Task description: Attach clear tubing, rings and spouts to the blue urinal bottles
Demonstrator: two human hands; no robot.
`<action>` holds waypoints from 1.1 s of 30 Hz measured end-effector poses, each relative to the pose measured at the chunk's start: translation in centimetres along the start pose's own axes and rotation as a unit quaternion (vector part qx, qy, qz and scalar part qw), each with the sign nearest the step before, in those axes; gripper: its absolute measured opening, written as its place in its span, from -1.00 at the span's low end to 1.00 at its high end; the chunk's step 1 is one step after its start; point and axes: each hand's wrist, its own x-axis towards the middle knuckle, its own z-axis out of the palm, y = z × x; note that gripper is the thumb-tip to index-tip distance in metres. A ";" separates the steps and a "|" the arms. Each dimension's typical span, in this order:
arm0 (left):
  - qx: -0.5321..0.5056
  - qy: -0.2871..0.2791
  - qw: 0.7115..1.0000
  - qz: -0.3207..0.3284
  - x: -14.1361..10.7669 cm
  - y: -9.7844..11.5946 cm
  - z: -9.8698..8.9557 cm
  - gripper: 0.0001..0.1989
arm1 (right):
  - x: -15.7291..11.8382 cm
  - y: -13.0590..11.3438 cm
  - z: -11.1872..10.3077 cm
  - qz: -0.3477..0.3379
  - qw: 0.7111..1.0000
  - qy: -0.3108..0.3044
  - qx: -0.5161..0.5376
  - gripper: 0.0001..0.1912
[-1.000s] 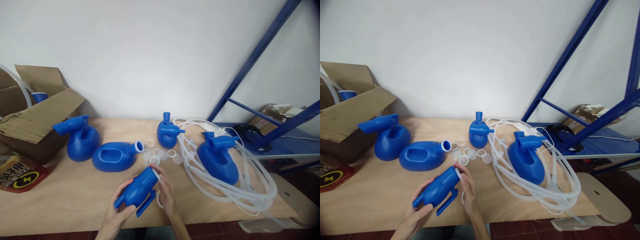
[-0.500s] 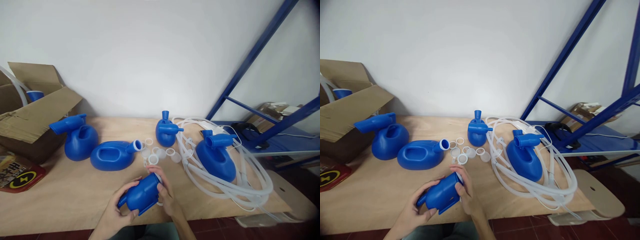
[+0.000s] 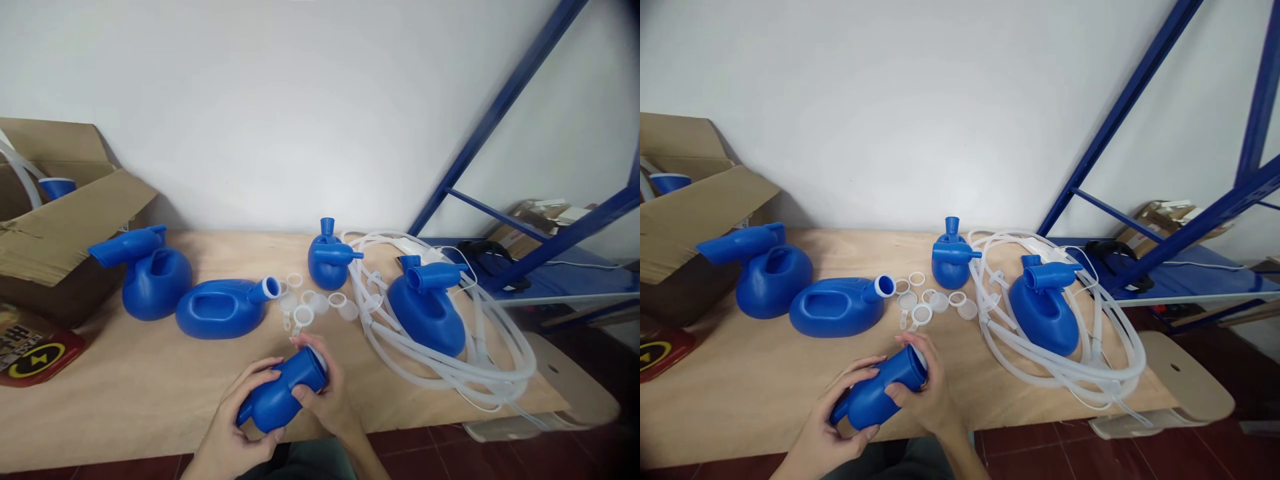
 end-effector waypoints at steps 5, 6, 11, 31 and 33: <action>0.006 0.009 1.000 0.017 0.3 0.4 0.3 -0.41 | 0.0 -0.6 0.5 -0.030 0.998 0.031 -0.049 -0.50; 0.011 0.009 1.000 0.021 0.3 0.4 0.3 -0.40 | -0.1 -0.7 0.7 -0.024 0.998 0.033 -0.047 -0.50; 0.047 0.033 0.997 0.048 0.5 0.8 0.4 -0.44 | -0.4 -1.1 1.3 -0.005 0.997 0.047 -0.053 -0.59; 0.262 0.106 0.959 -0.027 1.2 -6.1 -4.7 -0.47 | -7.3 4.8 -3.6 0.009 0.889 -0.152 -0.432 -0.29; 0.266 0.101 0.957 -0.060 2.0 -6.2 -4.8 -0.44 | -7.8 5.0 -4.4 -0.005 0.875 -0.151 -0.460 -0.43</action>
